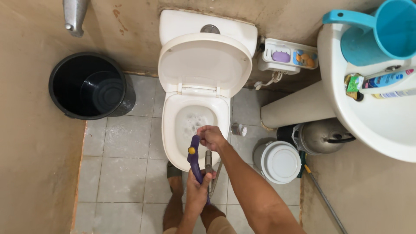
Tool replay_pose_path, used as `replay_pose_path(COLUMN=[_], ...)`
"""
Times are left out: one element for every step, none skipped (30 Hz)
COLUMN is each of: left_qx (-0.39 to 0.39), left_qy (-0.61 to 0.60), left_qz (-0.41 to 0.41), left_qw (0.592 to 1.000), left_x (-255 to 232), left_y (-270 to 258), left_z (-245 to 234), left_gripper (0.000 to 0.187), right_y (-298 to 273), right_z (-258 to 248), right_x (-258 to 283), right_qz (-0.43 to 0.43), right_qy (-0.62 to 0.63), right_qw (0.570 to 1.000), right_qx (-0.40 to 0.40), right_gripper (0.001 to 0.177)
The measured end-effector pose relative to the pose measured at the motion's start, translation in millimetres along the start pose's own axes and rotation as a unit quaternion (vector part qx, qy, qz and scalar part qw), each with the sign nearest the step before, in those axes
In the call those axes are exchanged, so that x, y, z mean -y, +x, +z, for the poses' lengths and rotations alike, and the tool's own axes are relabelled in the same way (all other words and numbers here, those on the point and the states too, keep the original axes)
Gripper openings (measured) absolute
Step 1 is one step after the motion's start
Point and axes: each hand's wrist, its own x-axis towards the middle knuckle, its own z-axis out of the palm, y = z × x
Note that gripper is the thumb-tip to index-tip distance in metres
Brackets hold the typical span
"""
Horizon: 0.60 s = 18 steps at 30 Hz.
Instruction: The person scrubs the inside of a toilet bowl with a purple toilet brush. They then use a handheld bidet sprayer to rinse the bowl and the brush. Finally, they place the brush on the toilet tank and organize items on the sink counter.
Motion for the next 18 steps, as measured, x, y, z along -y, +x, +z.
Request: replay_pose_path(left_qx=[0.002, 0.005, 0.009, 0.011, 0.012, 0.012, 0.011, 0.008, 0.004, 0.001, 0.004, 0.005, 0.007, 0.007, 0.006, 0.006, 0.002, -0.001], left_qy=[0.001, 0.001, 0.000, 0.001, 0.016, 0.031, 0.047, 0.039, 0.031, 0.023, 0.016, 0.007, -0.001, -0.012, -0.023, -0.033, 0.001, 0.035], left_qz=[0.003, 0.001, -0.001, -0.002, 0.003, 0.007, 0.012, 0.003, -0.007, -0.015, -0.012, -0.006, -0.001, 0.003, 0.008, 0.013, 0.010, 0.004], left_qw=[1.000, 1.000, 1.000, 1.000, 1.000, 0.999, 0.999, 0.999, 1.000, 1.000, 1.000, 1.000, 1.000, 1.000, 1.000, 0.999, 1.000, 0.999], left_x=[1.2, 2.6, 3.4, 2.4, 0.9, -0.6, -2.3, -3.2, -4.6, -6.0, -7.3, -8.8, -10.1, -10.6, -10.3, -10.3, -10.5, -10.4], left_y=[-0.3, -1.0, -1.6, -1.6, -2.6, -3.9, -4.6, -3.6, -1.3, -0.2, -0.7, 1.1, 2.8, 4.1, 5.2, 6.5, 8.6, 10.3], left_z=[-0.8, 0.3, 1.8, 1.7, 1.6, 2.4, 3.4, 5.3, 6.7, 8.2, 9.3, 10.6, 12.0, 15.1, 19.6, 23.0, 26.5, 30.6], left_gripper=[0.056, 0.056, 0.056, 0.056, 0.055, 0.055, 0.054, 0.054, 0.055, 0.056, 0.055, 0.055, 0.054, 0.052, 0.049, 0.046, 0.043, 0.040], right_y=[-0.1, 1.3, 3.6, 5.3, 4.3, 1.4, -4.7, -16.8, -34.2, -52.5, -73.7, -97.3, -119.6, -141.4, -163.5, -185.9, -201.8, -210.6], right_z=[-1.2, -2.8, -2.5, -1.3, -2.1, -2.0, -0.8, -1.7, -2.3, -2.3, -5.2, -11.9, -18.7, -24.5, -30.4, -35.8, -37.9, -34.4], right_x=[-3.9, -7.4, -10.7, -13.1, -14.5, -14.2, -11.5, -8.2, -5.5, -0.5, 2.3, 1.5, -1.3, -7.4, -15.7, -24.5, -27.9, -27.0], right_qz=[-0.031, -0.027, -0.022, -0.017, -0.015, -0.011, -0.008, -0.004, 0.001, 0.005, -0.005, -0.015, -0.026, -0.065, -0.105, -0.139, -0.174, -0.220], right_qy=[-0.028, -0.027, -0.025, -0.023, -0.028, -0.034, -0.040, -0.015, 0.010, 0.034, 0.017, -0.003, -0.023, -0.031, -0.038, -0.052, -0.066, -0.127], right_qw=[0.999, 0.999, 0.998, 0.996, 0.997, 0.998, 0.999, 1.000, 1.000, 0.999, 0.999, 1.000, 0.999, 0.997, 0.993, 0.987, 0.980, 0.967], right_qx=[-0.006, -0.031, -0.056, -0.079, -0.065, -0.050, -0.034, -0.011, 0.011, 0.035, 0.029, 0.025, 0.021, 0.034, 0.046, 0.062, 0.077, 0.032], right_gripper=[0.019, 0.017, 0.018, 0.021, 0.024, 0.030, 0.037, 0.022, 0.012, 0.019, 0.023, 0.029, 0.037, 0.039, 0.041, 0.040, 0.039, 0.035])
